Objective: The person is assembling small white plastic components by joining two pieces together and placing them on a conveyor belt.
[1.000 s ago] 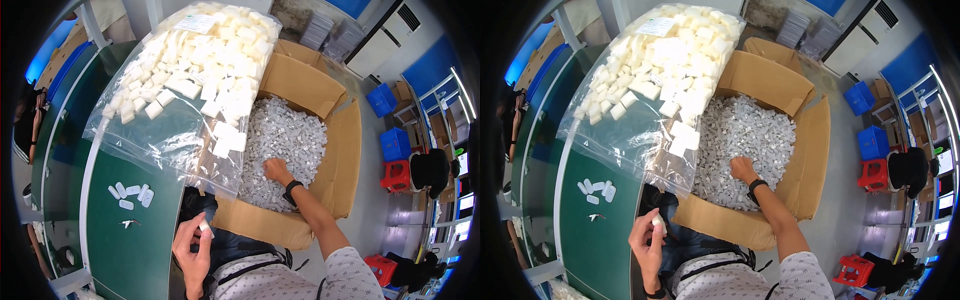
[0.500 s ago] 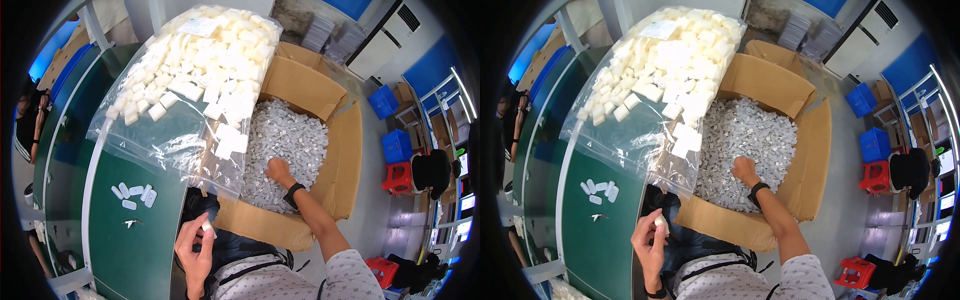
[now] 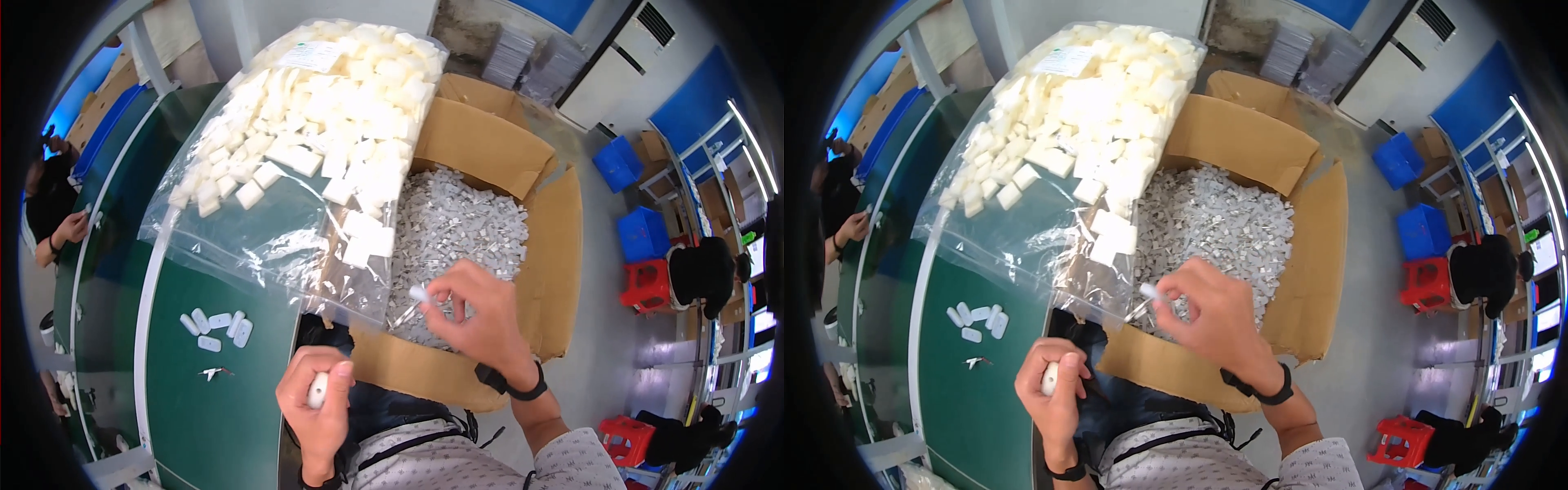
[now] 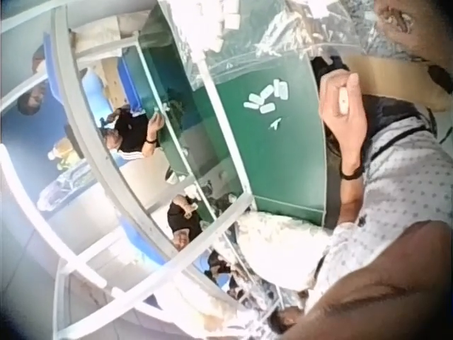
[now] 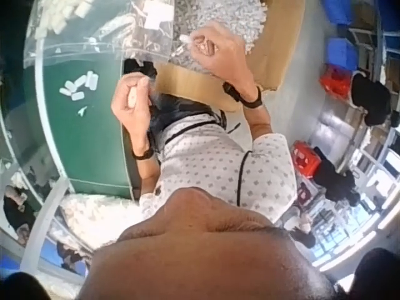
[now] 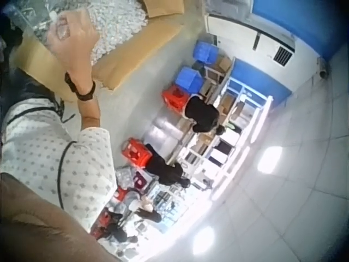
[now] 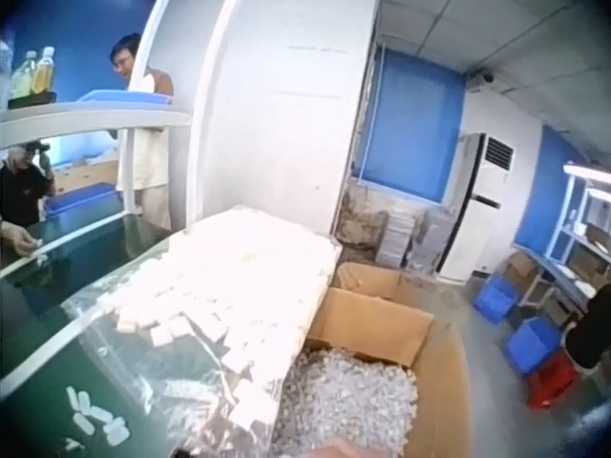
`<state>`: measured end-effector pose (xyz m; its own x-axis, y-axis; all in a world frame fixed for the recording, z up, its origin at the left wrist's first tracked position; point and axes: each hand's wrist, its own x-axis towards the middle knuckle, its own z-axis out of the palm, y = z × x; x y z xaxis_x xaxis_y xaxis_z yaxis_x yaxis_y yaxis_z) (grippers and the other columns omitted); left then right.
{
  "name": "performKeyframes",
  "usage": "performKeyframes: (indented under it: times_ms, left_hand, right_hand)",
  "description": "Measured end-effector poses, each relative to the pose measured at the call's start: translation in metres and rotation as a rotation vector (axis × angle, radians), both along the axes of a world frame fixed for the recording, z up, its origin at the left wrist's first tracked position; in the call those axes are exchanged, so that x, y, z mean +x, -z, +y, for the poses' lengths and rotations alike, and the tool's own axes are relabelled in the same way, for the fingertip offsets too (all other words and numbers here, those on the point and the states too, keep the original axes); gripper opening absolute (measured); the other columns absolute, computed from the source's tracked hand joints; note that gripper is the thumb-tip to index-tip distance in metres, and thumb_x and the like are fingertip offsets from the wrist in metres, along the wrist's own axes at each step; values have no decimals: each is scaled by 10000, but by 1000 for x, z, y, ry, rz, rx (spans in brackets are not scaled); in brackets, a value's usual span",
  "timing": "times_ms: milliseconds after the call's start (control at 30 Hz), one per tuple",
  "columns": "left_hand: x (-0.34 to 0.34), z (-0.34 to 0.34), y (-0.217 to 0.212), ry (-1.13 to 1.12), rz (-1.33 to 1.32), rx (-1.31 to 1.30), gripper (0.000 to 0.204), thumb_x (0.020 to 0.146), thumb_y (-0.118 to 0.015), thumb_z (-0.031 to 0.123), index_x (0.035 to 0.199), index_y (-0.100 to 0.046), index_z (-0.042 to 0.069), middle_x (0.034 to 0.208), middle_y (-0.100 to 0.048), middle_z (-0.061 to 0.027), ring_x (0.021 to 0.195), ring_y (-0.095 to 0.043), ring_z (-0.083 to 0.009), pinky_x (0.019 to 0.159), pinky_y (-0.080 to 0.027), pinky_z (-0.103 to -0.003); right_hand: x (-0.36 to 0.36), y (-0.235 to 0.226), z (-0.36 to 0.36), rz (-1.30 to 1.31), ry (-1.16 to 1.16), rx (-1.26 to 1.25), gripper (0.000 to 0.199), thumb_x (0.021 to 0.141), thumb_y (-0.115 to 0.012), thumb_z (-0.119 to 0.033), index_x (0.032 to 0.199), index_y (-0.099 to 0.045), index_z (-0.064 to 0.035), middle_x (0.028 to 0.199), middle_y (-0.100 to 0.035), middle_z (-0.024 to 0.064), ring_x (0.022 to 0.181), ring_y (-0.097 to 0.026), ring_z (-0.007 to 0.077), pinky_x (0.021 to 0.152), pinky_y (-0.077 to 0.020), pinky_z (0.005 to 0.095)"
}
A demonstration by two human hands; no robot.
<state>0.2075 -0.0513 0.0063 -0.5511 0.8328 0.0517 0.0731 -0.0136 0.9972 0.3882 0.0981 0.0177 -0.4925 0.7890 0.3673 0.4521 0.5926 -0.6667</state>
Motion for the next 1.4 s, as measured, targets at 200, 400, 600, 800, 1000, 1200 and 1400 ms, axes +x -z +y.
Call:
performKeyframes:
  times_ms: [200,400,600,800,1000,1200,1400]
  left_hand:
    - [3,12,-18,-41,552,19,305,813,-778,21,1109,-718,-20,994,-706,-149,738,-646,-217,634,-506,-311]
    - [2,7,-12,-15,682,48,181,797,-783,-10,975,-755,-27,847,-714,-128,672,-631,-147,583,-470,-275]
    - [-1,-5,-6,-53,184,79,103,815,-762,-36,918,-765,-31,824,-698,-112,744,-641,-176,675,-484,-279]
    - [-2,-21,28,-35,56,292,135,835,-819,83,952,-795,20,878,-672,-104,755,-630,-159,662,-487,-261]
    - [2,-29,33,-152,28,252,100,796,-800,47,881,-776,0,834,-625,-81,735,-548,-144,637,-397,-257]
    - [-1,-28,35,-147,39,265,97,809,-797,42,817,-726,-24,790,-600,-62,694,-533,-140,632,-397,-259]
    - [-1,-26,37,-128,47,287,146,819,-811,72,802,-699,-20,767,-570,-47,684,-525,-142,623,-390,-264]
  right_hand:
    - [-27,-7,-21,-1,-101,104,178,722,-794,-90,874,-702,-108,859,-648,1,553,-609,167,503,-481,315]
    - [-36,-10,-33,82,-173,100,199,719,-808,-81,891,-709,-97,912,-677,24,601,-657,163,527,-504,284]
    - [-30,-12,-37,264,-379,-135,265,774,-845,-99,1013,-732,-86,1046,-729,50,581,-677,106,519,-510,237]
    - [-34,-19,-48,291,-491,-191,307,785,-849,-154,1063,-728,-110,979,-703,15,547,-622,90,484,-466,228]
    - [-39,-14,-54,263,-489,-158,278,777,-829,-168,1036,-734,-139,911,-654,-12,560,-584,114,481,-444,252]
    - [-40,-15,-55,238,-466,-137,226,775,-807,-149,986,-730,-124,876,-624,-2,607,-592,170,508,-454,301]
    - [-39,-13,-54,253,-469,-117,217,772,-808,-141,970,-729,-101,881,-626,1,609,-600,175,510,-456,305]
